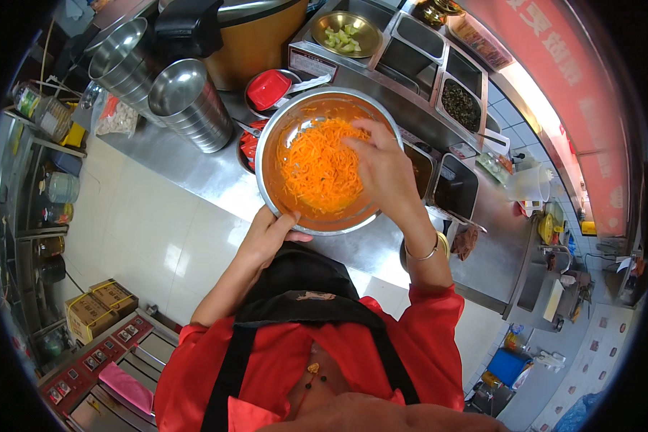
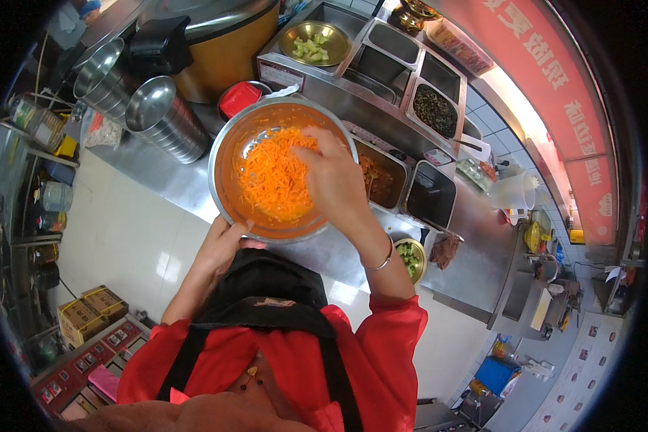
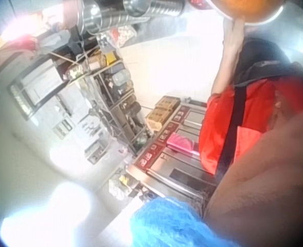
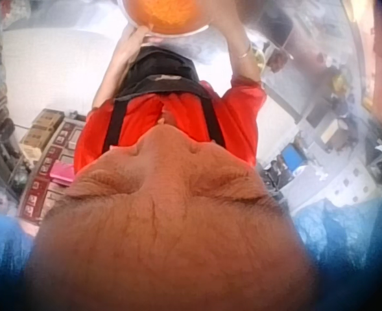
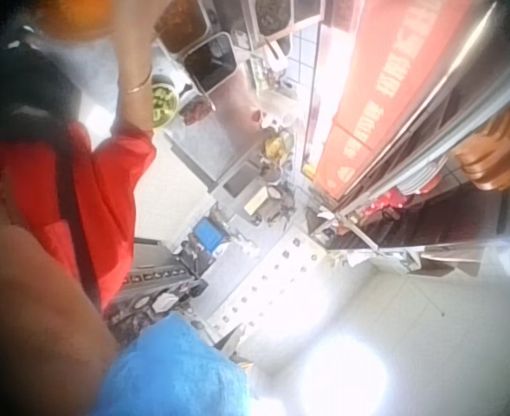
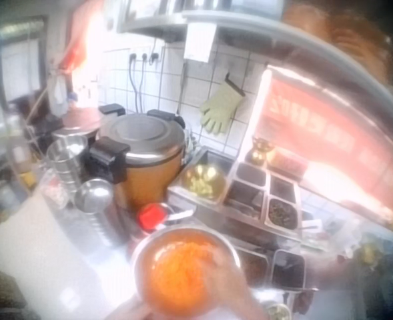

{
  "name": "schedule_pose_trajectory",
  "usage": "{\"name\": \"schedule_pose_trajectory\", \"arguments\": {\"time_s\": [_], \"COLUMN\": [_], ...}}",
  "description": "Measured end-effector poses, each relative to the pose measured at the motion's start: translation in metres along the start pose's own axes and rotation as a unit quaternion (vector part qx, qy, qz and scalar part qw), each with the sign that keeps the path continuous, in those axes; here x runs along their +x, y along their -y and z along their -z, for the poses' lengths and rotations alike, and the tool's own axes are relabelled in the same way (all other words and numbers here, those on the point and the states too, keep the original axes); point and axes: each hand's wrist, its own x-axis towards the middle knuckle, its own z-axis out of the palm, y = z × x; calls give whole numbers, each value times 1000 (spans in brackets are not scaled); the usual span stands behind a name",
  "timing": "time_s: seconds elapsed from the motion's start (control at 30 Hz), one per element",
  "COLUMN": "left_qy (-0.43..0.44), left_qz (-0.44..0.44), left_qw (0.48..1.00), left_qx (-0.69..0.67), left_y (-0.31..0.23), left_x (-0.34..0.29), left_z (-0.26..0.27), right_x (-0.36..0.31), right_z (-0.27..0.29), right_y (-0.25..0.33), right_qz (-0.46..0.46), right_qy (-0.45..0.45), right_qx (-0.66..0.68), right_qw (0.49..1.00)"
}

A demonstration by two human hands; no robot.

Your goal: The person assembles a mixed vegetable bowl by scooping various ingredients from metal containers into a white bowl. They add shredded carrots, corn, mushrooms, and other vegetables, then place the bowl into a microwave. The person retrieves additional ingredients from a refrigerator and continues arranging items on the counter.

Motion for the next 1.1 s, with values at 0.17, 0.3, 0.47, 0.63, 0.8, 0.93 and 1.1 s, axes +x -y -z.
{"name": "schedule_pose_trajectory", "arguments": {"time_s": [0.17,0.3,0.47,0.63,0.8,0.93,1.1], "left_qy": [5,3,-7,1,17,18,21], "left_qz": [9,16,11,19,14,-4,18], "left_qw": [1000,999,1000,1000,1000,999,999], "left_qx": [-18,-33,-26,-3,23,36,18], "left_y": [-2,-4,-3,-1,7,3,-1], "left_x": [2,3,6,8,16,20,23], "left_z": [1,2,-2,-3,0,13,19], "right_x": [8,11,22,49,36,6,22], "right_z": [10,15,-11,-42,-79,-80,-40], "right_y": [-4,3,0,9,25,18,2], "right_qz": [-76,-139,58,-6,127,290,245], "right_qy": [1,77,-44,58,132,209,171], "right_qx": [111,5,-194,-330,-303,-169,-160], "right_qw": [991,987,978,942,935,918,941]}}
